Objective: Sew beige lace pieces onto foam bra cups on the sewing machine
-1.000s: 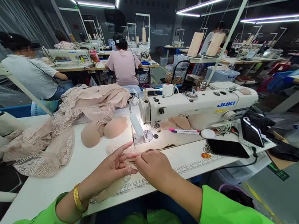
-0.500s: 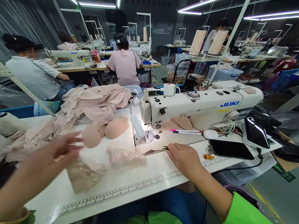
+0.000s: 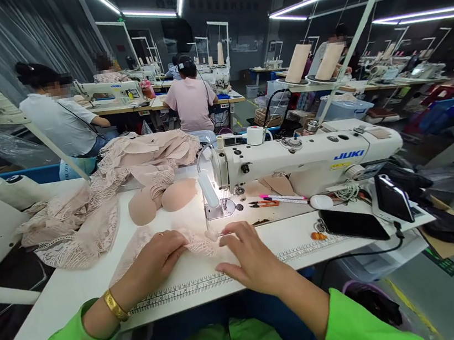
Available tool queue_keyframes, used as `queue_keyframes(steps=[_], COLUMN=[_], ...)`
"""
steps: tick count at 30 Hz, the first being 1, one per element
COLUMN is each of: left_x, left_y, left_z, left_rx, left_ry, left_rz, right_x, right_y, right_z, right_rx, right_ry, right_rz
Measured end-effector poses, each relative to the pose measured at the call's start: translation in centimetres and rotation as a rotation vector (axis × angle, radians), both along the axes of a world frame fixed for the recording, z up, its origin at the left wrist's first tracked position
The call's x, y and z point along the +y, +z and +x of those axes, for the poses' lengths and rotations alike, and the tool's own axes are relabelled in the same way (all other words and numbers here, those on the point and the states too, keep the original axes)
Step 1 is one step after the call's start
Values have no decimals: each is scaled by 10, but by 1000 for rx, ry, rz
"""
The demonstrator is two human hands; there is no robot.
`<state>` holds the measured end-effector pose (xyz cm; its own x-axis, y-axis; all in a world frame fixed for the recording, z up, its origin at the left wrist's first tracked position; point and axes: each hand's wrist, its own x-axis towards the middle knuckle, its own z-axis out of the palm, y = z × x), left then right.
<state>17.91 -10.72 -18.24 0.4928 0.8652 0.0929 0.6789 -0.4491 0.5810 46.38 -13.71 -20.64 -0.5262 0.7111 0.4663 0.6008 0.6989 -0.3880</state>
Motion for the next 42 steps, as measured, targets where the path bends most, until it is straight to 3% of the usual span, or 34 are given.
queue_keyframes(steps=[2,5,10,15,18,21,25,28,30,32,35,38,42], left_x=[1,3,6,13,14,12,16,24,23,12,-21,-53,-65], left_y=[9,15,6,6,12,17,13,7,6,5,1,-14,-33], left_z=[8,20,30,26,26,30,24,10,3,1,10,24,30], left_rx=[-89,-277,-535,-499,-496,-498,-651,-582,-418,-281,-173,-61,5], left_ry=[-27,-44,42,85,-26,-130,43,229,353,399,266,83,71], left_rz=[-129,-384,-685,-749,-733,-755,-777,-561,-242,42,221,401,529], right_x=[0,6,21,33,37,39,36,31,28,27,26,21,5], right_y=[4,6,3,-1,-1,2,0,-7,-10,-11,-10,-8,-7], right_z=[-15,-33,-37,-31,-34,-35,-29,-23,-22,-24,-31,-39,-42], right_rx=[65,127,329,580,665,739,732,712,763,828,926,1042,1163], right_ry=[113,148,94,-17,-4,98,228,213,145,56,-35,-77,-105], right_rz=[76,98,-224,-621,-720,-800,-981,-1093,-1098,-1068,-1063,-1120,-1228])
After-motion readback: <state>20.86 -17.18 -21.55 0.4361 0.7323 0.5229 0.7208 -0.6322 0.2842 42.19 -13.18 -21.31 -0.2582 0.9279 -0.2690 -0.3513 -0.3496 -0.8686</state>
